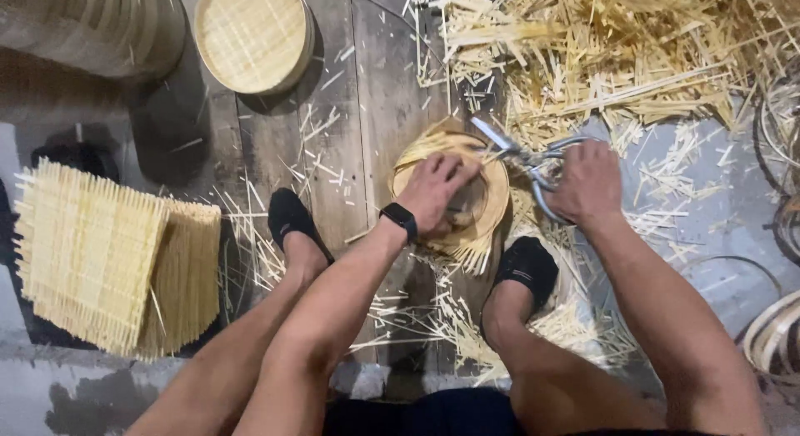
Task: Assembling and trimming circular bamboo rims onto flat woven bamboo bases using scissors and a wooden mold.
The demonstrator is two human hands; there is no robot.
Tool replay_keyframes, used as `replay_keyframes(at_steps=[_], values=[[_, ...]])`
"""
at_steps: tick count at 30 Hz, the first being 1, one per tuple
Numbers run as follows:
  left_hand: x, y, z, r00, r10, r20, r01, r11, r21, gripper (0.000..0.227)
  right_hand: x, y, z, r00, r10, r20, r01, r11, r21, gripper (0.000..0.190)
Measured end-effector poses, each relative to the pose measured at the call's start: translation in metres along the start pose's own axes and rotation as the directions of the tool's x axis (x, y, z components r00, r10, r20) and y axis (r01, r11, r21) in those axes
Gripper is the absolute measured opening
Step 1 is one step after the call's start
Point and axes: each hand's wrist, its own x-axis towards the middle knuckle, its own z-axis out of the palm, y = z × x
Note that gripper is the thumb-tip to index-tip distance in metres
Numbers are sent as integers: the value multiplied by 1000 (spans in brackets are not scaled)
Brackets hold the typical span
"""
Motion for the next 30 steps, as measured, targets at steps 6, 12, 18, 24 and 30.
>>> replay_keyframes(at_steps=[6,12,18,24,30], values=[[1,28,-11,996,-50,76,32,974,222,112,11,20,60,999,29,-34,-17,954,301,39],[-4,36,61,776,-507,-376,479,861,-171,121,0,7,-4,957,-48,-285,81,991,105,65],[-10,39,32,914,-296,-278,281,955,-93,115,9,26,43,999,28,21,-32,977,209,40],[-13,15,45,958,-185,-221,195,980,24,112,-4,10,1,996,-37,-81,44,995,85,58],[-12,18,18,990,-42,-135,47,998,39,101,9,21,32,988,-3,152,-24,984,175,43]])
